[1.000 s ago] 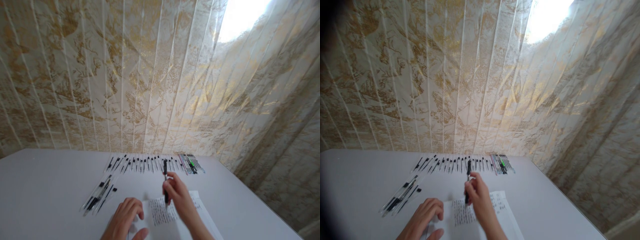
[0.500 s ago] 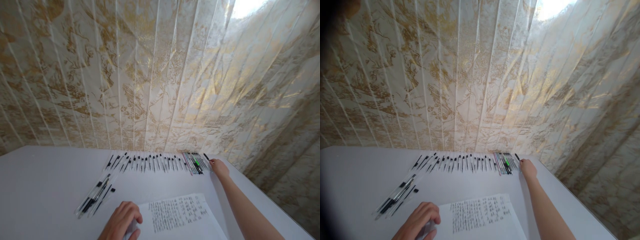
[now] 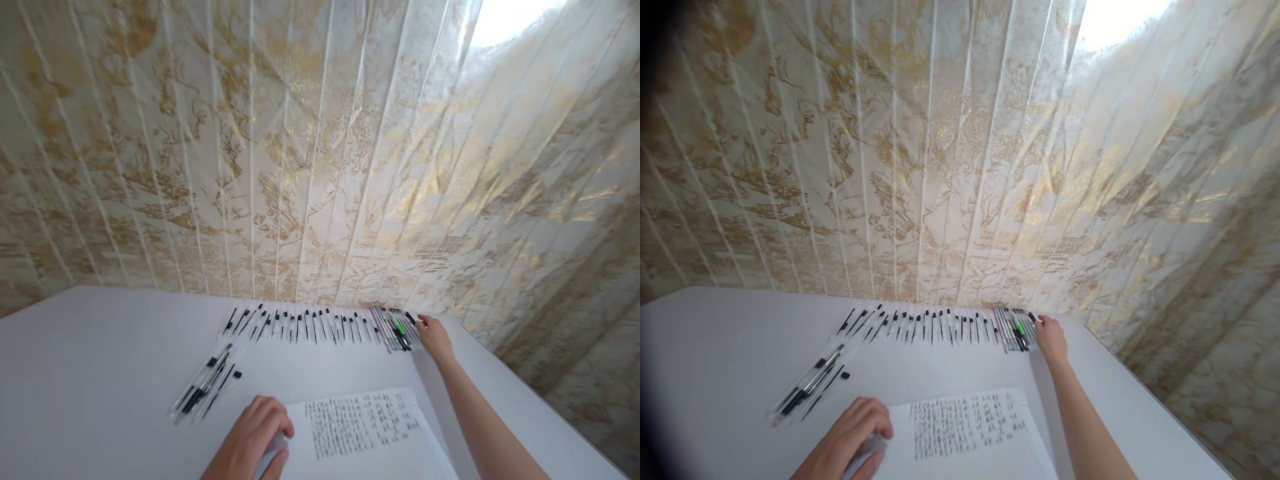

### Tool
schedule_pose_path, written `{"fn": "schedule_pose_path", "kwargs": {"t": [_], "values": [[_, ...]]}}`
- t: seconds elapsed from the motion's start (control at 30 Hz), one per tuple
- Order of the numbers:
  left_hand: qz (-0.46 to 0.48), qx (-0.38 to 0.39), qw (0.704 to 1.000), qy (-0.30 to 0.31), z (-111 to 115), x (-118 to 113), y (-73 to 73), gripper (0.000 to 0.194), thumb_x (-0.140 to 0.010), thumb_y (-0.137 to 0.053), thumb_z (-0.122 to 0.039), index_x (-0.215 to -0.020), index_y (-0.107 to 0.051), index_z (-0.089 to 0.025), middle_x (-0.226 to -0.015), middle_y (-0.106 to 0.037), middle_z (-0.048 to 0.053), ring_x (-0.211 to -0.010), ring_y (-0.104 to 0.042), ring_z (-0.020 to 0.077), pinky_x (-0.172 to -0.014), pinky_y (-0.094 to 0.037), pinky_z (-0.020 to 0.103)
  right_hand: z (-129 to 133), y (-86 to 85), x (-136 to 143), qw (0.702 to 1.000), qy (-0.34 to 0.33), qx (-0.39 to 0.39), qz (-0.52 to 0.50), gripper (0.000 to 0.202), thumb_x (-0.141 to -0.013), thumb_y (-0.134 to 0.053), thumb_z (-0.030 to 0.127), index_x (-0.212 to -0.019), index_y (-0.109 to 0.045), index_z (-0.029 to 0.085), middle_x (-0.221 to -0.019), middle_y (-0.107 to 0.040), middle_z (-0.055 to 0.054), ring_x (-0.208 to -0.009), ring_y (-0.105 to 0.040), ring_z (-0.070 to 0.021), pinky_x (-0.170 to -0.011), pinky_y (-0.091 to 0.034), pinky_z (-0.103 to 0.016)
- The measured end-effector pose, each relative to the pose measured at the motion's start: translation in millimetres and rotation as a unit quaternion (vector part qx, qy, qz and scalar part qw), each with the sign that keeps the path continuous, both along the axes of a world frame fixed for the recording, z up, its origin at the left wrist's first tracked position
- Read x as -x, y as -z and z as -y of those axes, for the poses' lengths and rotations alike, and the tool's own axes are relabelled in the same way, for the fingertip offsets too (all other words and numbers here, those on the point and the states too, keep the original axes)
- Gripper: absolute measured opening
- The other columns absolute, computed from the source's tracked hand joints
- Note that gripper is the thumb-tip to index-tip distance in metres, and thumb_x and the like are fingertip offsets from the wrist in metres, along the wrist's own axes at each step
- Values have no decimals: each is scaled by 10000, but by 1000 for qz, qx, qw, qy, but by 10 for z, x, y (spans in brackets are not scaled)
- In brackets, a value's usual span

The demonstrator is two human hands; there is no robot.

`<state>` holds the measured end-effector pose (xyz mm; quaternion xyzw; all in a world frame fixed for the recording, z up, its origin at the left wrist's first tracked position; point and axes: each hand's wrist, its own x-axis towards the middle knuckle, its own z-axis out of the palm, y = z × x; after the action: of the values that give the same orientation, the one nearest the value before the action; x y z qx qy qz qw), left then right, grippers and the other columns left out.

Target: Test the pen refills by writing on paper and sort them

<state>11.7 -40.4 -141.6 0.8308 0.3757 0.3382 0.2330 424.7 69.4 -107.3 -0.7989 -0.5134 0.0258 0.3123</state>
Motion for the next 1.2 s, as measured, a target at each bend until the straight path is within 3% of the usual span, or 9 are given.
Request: {"fn": "schedule_pose_path", "kwargs": {"t": [0.1, 0.17, 0.3, 0.4, 0.53, 0.73, 0.9, 1.07, 1.2], "values": [[-39, -6, 999, 31, -57, 53, 40, 210, -726, -478, -80, -858, -521, -238, -890, -591, 17, -852, -539, 196, -752, -450, 278, 151, -76, 611, 994, -95, -43, -28, 271, -903, -447, 190, -1081, -637, 113, -996, -636, -134, -916, -609, -225, -852, -465, -389], [-58, -5, 998, 27, -104, 110, 10, 215, -736, -484, -88, -880, -540, -238, -918, -595, 25, -875, -535, 204, -755, -449, 290, 328, -80, 1129, 981, -176, -53, -54, 258, -860, -498, 194, -1070, -645, 164, -933, -657, -77, -795, -627, -193, -750, -500, -331], [-100, -8, 992, -81, -270, 341, -193, 159, -801, -454, -138, -874, -562, -227, -945, -593, 32, -937, -518, 221, -827, -418, 345, 715, -22, 2102, 926, -358, -33, -117, 282, -825, -479, 110, -1013, -656, 223, -889, -643, -30, -712, -616, -148, -638, -488, -251], [-158, -13, 975, -155, -463, 618, -340, 105, -758, -494, -160, -801, -570, -218, -888, -606, 28, -906, -523, 234, -805, -404, 357, 817, -1, 2581, 910, -405, 1, -85, 331, -745, -488, 0, -941, -670, 195, -873, -624, -38, -734, -623, -157, -663, -478, -248], [-232, -25, 952, -197, -659, 942, -443, 165, -731, -476, -108, -770, -599, -210, -871, -621, 28, -891, -539, 231, -777, -391, 339, 667, -15, 2974, 901, -434, 23, -7, 416, -705, -485, -49, -980, -668, 204, -977, -623, -51, -852, -632, -182, -752, -476, -264], [-276, -6, 942, -193, -633, 959, -576, 246, -723, -472, -77, -780, -663, -221, -898, -638, 42, -933, -545, 243, -792, -389, 332, 456, 13, 3299, 864, -498, 11, 67, 378, -731, -548, 48, -1044, -635, 241, -1094, -584, -53, -981, -582, -212, -780, -468, -281], [-285, 10, 941, -182, -555, 820, -558, 245, -765, -452, -125, -806, -677, -212, -941, -625, 70, -953, -527, 252, -799, -387, 346, 524, 34, 3178, 859, -506, 25, 75, 325, -689, -504, -6, -872, -656, 216, -1017, -593, -47, -932, -573, -199, -758, -445, -268], [-285, -14, 938, -194, -512, 707, -485, 179, -767, -476, -158, -797, -648, -198, -922, -615, 66, -949, -517, 254, -803, -378, 357, 681, 64, 2987, 881, -472, 17, 19, 359, -651, -482, -43, -856, -641, 205, -967, -594, -45, -901, -575, -193, -760, -442, -269], [-305, -46, 924, -227, -513, 631, -509, 152, -767, -489, -165, -806, -635, -179, -922, -605, 81, -937, -509, 266, -798, -373, 366, 748, 140, 2970, 905, -425, -17, -20, 322, -700, -468, -50, -865, -626, 178, -875, -621, -53, -847, -581, -199, -727, -439, -278]]}}
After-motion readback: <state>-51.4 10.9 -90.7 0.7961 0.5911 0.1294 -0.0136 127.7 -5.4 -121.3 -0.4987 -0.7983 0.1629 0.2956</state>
